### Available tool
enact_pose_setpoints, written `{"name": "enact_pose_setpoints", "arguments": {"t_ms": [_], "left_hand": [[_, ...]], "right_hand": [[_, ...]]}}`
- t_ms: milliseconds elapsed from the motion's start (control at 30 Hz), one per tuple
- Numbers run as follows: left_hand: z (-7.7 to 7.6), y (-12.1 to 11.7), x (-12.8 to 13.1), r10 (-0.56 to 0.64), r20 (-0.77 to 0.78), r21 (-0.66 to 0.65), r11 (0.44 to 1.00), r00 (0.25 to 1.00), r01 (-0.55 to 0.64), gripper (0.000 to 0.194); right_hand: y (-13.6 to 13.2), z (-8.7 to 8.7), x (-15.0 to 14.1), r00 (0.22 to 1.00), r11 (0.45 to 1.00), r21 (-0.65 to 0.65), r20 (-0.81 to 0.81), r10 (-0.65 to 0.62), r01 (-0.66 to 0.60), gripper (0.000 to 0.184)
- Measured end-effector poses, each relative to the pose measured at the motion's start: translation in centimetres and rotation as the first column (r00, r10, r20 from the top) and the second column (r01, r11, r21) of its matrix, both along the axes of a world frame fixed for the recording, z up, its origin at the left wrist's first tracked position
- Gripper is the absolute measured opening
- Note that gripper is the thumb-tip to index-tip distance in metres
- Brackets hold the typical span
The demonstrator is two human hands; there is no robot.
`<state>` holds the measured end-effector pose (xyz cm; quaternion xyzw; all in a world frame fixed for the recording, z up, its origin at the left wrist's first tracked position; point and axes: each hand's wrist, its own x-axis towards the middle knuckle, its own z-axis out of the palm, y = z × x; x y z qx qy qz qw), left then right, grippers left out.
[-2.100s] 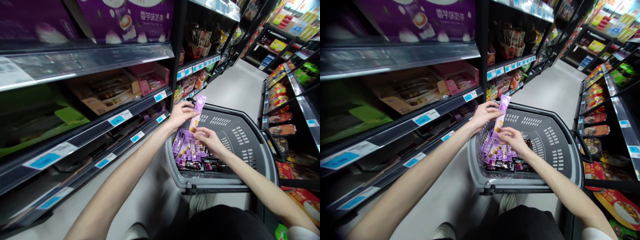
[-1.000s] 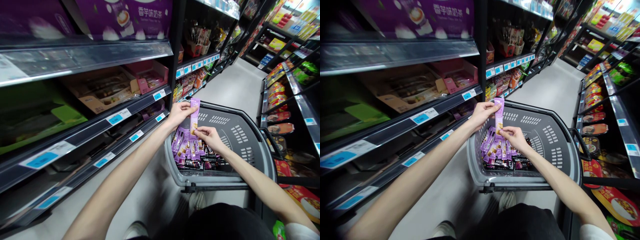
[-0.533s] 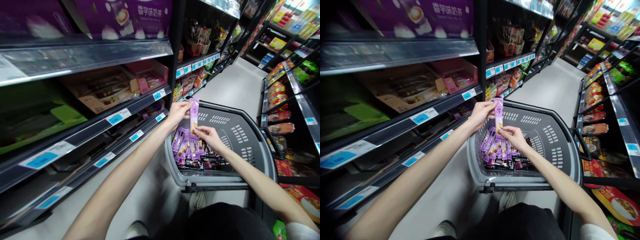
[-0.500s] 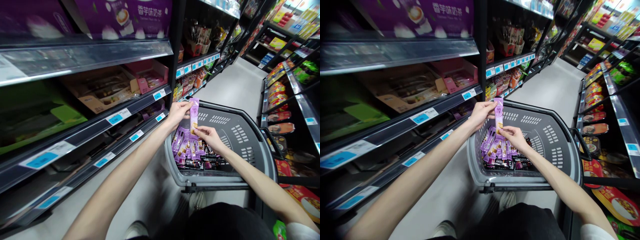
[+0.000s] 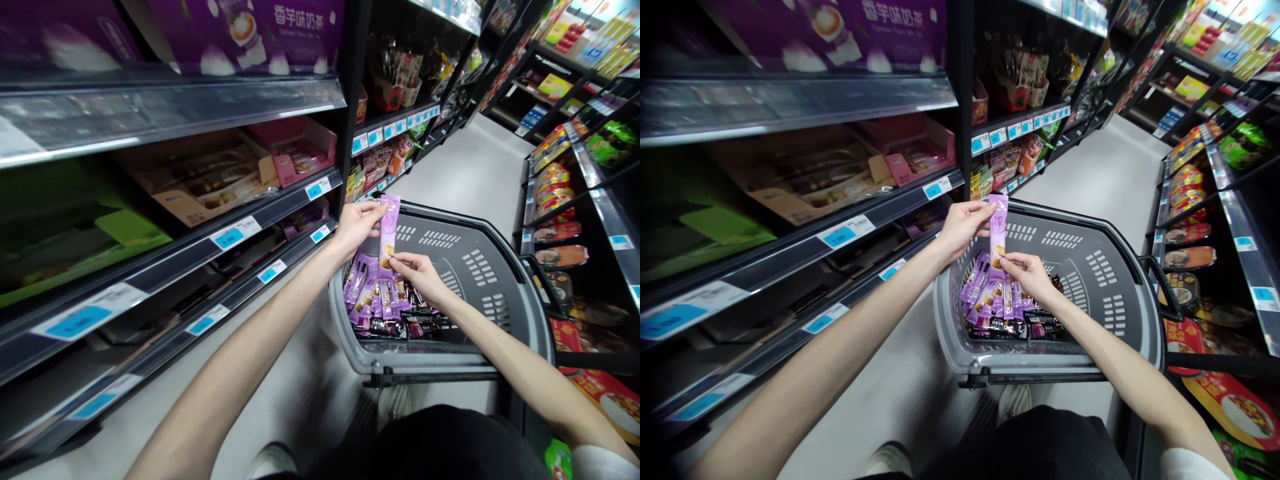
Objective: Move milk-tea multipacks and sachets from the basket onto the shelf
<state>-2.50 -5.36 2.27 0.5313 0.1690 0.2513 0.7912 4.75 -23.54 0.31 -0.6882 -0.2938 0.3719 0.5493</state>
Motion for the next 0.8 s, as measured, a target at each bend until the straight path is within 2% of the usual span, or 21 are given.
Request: {"name": "enact_pose_setpoints", "arguments": {"t_ms": [800], "left_hand": [[-0.04,0.02,0.05,-0.004,-0.004,-0.006,1.000,1.000,0.004,0.054]], "right_hand": [[0.05,0.07,-0.04,1.000,1.000,-0.008,-0.013,-0.002,0.002,0.036]]}}
